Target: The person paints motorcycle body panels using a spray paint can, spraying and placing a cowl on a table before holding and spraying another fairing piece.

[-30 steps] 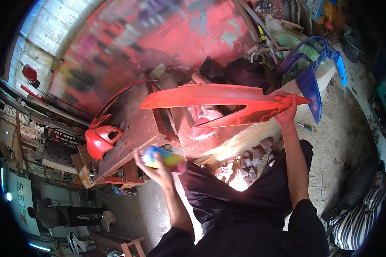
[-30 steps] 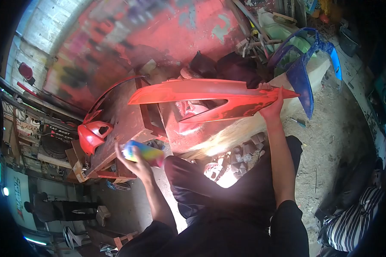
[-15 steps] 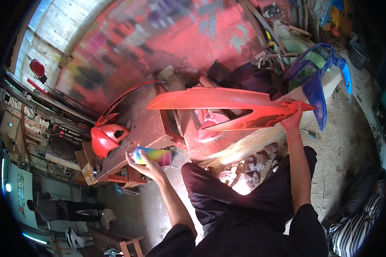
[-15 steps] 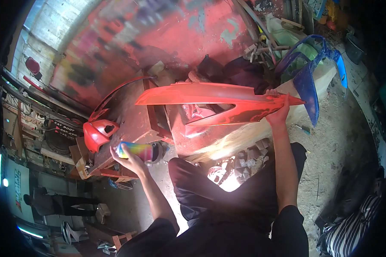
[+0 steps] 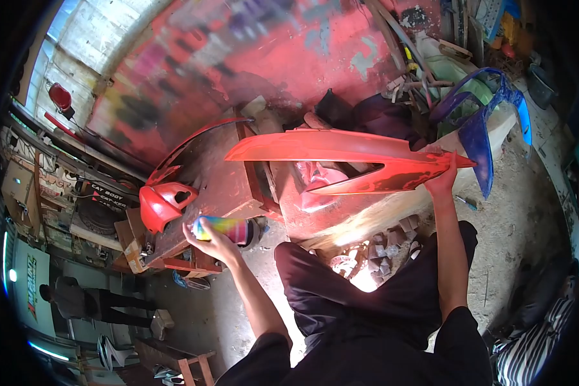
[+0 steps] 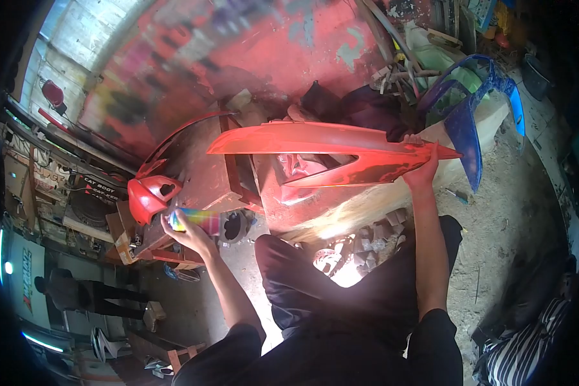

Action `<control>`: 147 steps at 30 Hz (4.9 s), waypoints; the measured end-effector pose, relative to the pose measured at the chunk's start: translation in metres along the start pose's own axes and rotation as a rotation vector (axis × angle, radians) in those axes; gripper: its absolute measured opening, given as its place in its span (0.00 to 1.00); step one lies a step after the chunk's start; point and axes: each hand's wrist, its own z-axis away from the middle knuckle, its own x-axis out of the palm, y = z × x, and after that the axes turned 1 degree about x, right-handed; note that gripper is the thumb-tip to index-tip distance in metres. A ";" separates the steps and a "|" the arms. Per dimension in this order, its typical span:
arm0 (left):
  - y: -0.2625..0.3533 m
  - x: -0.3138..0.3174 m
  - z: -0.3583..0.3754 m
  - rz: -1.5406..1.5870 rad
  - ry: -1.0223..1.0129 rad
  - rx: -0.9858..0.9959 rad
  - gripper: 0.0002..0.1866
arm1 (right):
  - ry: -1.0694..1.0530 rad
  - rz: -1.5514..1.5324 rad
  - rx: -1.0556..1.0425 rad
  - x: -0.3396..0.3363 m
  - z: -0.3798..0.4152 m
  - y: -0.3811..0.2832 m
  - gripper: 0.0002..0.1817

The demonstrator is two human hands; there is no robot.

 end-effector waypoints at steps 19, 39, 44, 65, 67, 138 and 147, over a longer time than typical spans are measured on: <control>-0.018 0.020 -0.008 0.102 -0.246 -0.017 0.27 | 0.080 -0.029 -0.035 0.011 0.002 0.003 0.27; 0.047 0.020 0.042 0.131 -0.139 0.127 0.31 | -0.059 -0.065 0.014 -0.004 -0.001 -0.001 0.27; 0.036 0.025 0.043 0.151 -0.131 -0.049 0.31 | -0.061 -0.051 -0.014 -0.004 -0.003 0.000 0.26; 0.049 0.023 0.138 0.341 -0.854 0.060 0.32 | 0.017 -0.059 -0.047 0.010 0.002 0.000 0.23; 0.065 0.041 0.113 0.172 -0.403 0.004 0.32 | -0.013 -0.055 -0.051 0.008 0.004 0.000 0.23; -0.003 -0.023 0.133 0.267 -0.777 -0.669 0.31 | -0.356 0.045 0.076 0.030 0.009 -0.039 0.23; -0.032 -0.030 0.156 0.213 -0.772 -0.685 0.27 | -0.136 0.094 -0.015 0.053 0.025 -0.039 0.23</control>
